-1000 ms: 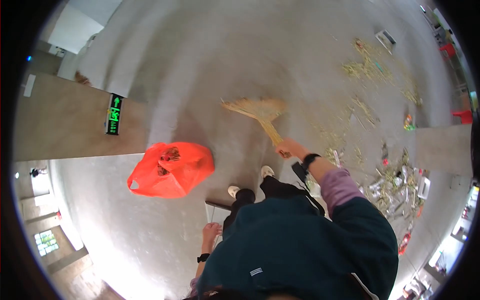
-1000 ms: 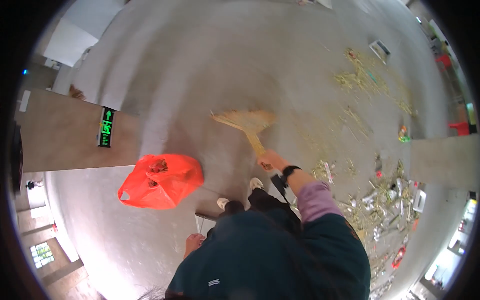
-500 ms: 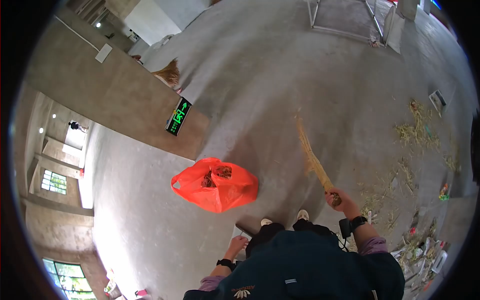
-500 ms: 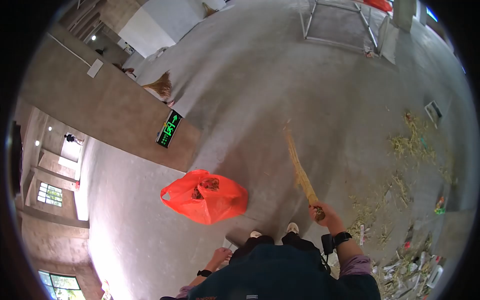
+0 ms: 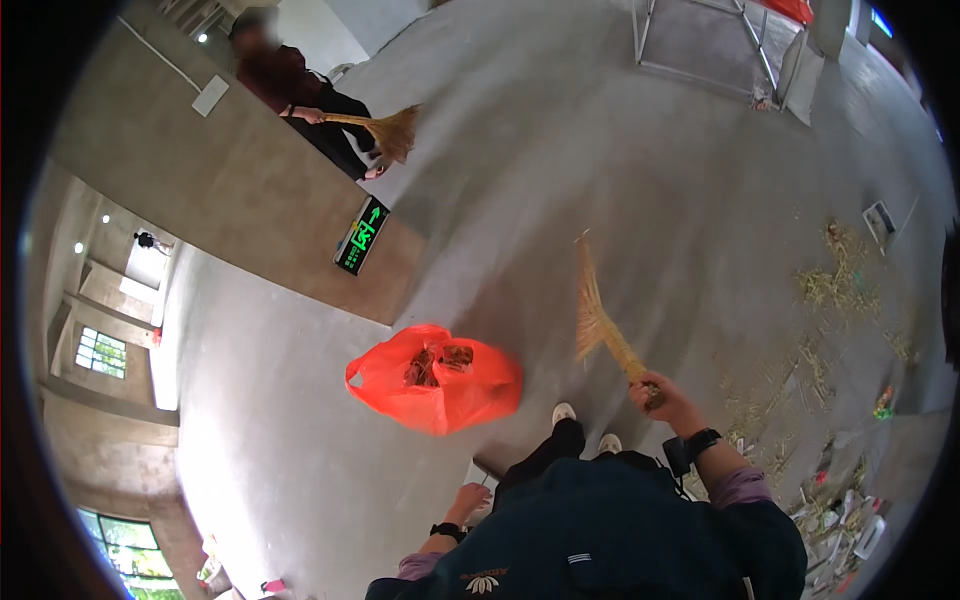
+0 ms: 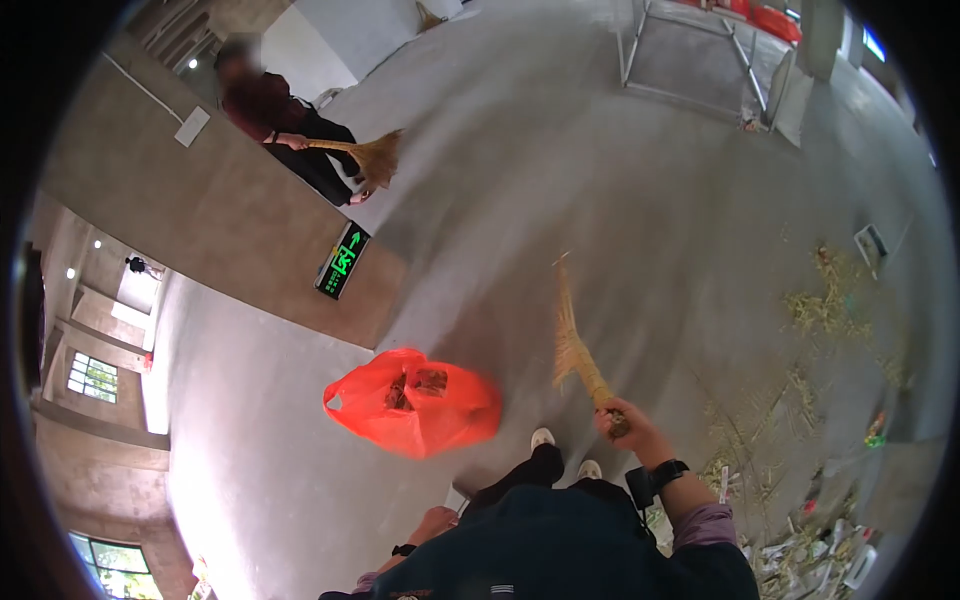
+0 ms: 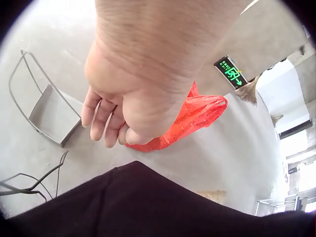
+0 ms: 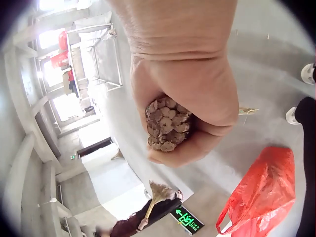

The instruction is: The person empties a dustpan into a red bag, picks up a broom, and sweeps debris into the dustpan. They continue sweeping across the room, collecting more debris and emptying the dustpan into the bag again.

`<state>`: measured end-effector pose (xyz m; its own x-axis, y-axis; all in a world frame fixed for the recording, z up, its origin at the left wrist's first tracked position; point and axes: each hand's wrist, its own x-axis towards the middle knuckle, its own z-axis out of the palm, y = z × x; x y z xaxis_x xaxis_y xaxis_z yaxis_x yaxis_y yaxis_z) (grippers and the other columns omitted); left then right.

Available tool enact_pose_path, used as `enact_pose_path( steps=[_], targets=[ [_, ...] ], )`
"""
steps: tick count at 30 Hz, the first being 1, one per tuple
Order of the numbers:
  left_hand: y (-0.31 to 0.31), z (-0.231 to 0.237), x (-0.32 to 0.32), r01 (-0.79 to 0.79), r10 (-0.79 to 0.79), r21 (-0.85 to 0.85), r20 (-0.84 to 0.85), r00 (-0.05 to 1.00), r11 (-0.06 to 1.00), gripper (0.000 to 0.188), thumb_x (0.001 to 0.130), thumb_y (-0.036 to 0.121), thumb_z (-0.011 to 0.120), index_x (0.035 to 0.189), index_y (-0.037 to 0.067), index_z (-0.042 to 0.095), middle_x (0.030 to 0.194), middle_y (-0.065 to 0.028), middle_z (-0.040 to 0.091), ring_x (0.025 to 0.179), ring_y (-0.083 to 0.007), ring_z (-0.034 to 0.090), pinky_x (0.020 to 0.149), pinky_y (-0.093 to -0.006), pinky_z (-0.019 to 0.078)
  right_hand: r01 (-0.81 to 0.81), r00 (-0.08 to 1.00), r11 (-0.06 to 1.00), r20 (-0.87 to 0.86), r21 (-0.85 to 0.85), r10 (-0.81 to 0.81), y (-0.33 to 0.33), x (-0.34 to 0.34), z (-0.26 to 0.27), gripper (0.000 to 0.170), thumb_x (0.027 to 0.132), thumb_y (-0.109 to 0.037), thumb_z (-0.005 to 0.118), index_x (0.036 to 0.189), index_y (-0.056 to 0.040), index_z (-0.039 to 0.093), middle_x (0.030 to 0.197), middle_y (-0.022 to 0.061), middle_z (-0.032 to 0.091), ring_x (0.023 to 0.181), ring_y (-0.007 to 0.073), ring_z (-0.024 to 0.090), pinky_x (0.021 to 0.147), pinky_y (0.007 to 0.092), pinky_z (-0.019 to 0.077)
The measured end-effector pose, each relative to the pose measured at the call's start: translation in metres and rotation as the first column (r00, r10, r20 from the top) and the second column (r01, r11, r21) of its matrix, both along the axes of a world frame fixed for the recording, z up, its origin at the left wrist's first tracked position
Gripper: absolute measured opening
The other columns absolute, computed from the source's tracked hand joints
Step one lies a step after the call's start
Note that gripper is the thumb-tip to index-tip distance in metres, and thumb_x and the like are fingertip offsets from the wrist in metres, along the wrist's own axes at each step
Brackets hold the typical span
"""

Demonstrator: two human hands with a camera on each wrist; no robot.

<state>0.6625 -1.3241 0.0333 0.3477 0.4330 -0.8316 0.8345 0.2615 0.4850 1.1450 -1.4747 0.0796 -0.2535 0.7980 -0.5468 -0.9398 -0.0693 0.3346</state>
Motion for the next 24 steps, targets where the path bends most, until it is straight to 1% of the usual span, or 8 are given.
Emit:
enact_pose_path(
  steps=[2,3,11,13,14,15,20,24],
  targets=[
    [0.023,0.005,0.013,-0.142,0.138,-0.04,-0.085,0.987,0.989,0.024,0.078,0.019,0.052,0.083,-0.002,0.062,0.077,-0.0081,0.064,0.066,-0.0173,0.061,0.057,-0.027,0.049,-0.085,0.991,0.995,0.098,-0.043,0.089,0.025,-0.003,0.009,0.02,0.079,-0.009,0.053,0.091,0.0009,0.04,0.068,0.0015,0.044,0.053,0.0076,0.045,0.046,0.0187,0.043],
    [0.031,0.008,0.018,-0.197,0.197,-0.019,-0.004,0.98,0.98,0.025,0.078,0.019,0.053,0.085,-0.003,0.062,0.077,-0.0091,0.064,0.066,-0.0177,0.061,0.056,-0.027,0.0484,-0.081,0.991,0.996,0.1,-0.042,0.085,0.035,-0.003,0.01,0.02,0.079,-0.009,0.053,0.091,0.0009,0.04,0.068,0.0015,0.044,0.053,0.0076,0.045,0.046,0.0187,0.043],
    [0.115,0.001,0.044,-0.126,0.125,0.058,0.03,0.992,0.99,0.024,0.077,0.018,0.055,0.088,-0.002,0.06,0.074,-0.0086,0.064,0.062,-0.0147,0.06,0.055,-0.026,0.0474,-0.212,0.947,0.977,0.242,-0.019,0.21,0.097,-0.018,0.006,0.017,0.083,-0.01,0.049,0.09,0.0018,0.04,0.065,0.0025,0.042,0.053,0.0078,0.044,0.044,0.0192,0.0419],
    [0.141,0.0,0.049,-0.088,0.086,0.093,0.026,0.996,0.992,0.024,0.077,0.019,0.055,0.088,-0.002,0.059,0.073,-0.0088,0.063,0.06,-0.0147,0.059,0.053,-0.0259,0.0472,-0.239,0.942,0.967,0.262,0.091,0.208,0.107,-0.024,-0.024,0.01,0.084,-0.01,0.048,0.078,-0.002,0.044,0.062,0.003,0.045,0.05,0.0097,0.046,0.045,0.0212,0.0421],
    [0.143,-0.009,0.046,-0.015,0.015,0.044,0.002,1.0,0.999,0.024,0.077,0.019,0.055,0.088,-0.002,0.059,0.072,-0.0091,0.063,0.059,-0.015,0.059,0.052,-0.026,0.0471,-0.201,0.917,0.979,0.358,0.029,0.178,0.114,-0.034,-0.007,0.012,0.083,-0.011,0.048,0.075,-0.0037,0.045,0.058,0.0025,0.046,0.047,0.0105,0.046,0.045,0.0223,0.0416],
    [0.146,-0.01,0.046,-0.079,0.077,0.02,0.047,0.996,0.997,0.021,0.077,0.018,0.054,0.085,-0.001,0.059,0.071,-0.0095,0.062,0.058,-0.0153,0.059,0.05,-0.0261,0.0467,-0.252,0.891,0.966,0.404,0.058,0.208,0.121,-0.033,-0.024,0.011,0.083,-0.011,0.049,0.073,-0.0052,0.047,0.056,0.0023,0.048,0.047,0.0114,0.048,0.045,0.023,0.0418],
    [0.134,0.017,0.091,-0.058,0.063,0.062,-0.08,0.995,0.996,0.022,0.078,0.018,0.053,0.09,0.0,0.058,0.076,-0.0081,0.064,0.064,-0.0148,0.06,0.056,-0.0261,0.0468,-0.189,0.971,0.982,0.152,0.003,0.187,0.148,-0.013,-0.049,0.015,0.078,-0.012,0.055,0.07,-0.004,0.045,0.059,0.0031,0.048,0.048,0.0122,0.049,0.039,0.0222,0.0423],
    [0.124,0.015,0.108,0.094,-0.094,0.011,-0.036,0.995,0.995,0.023,0.078,0.019,0.053,0.091,0.0,0.058,0.079,-0.0087,0.064,0.066,-0.0139,0.06,0.057,-0.0251,0.0461,-0.001,0.99,0.999,-0.142,-0.045,-0.006,0.127,0.011,-0.068,0.02,0.077,-0.012,0.055,0.082,0.0021,0.042,0.065,0.0039,0.048,0.05,0.0092,0.049,0.041,0.0196,0.0423]
  ],
)
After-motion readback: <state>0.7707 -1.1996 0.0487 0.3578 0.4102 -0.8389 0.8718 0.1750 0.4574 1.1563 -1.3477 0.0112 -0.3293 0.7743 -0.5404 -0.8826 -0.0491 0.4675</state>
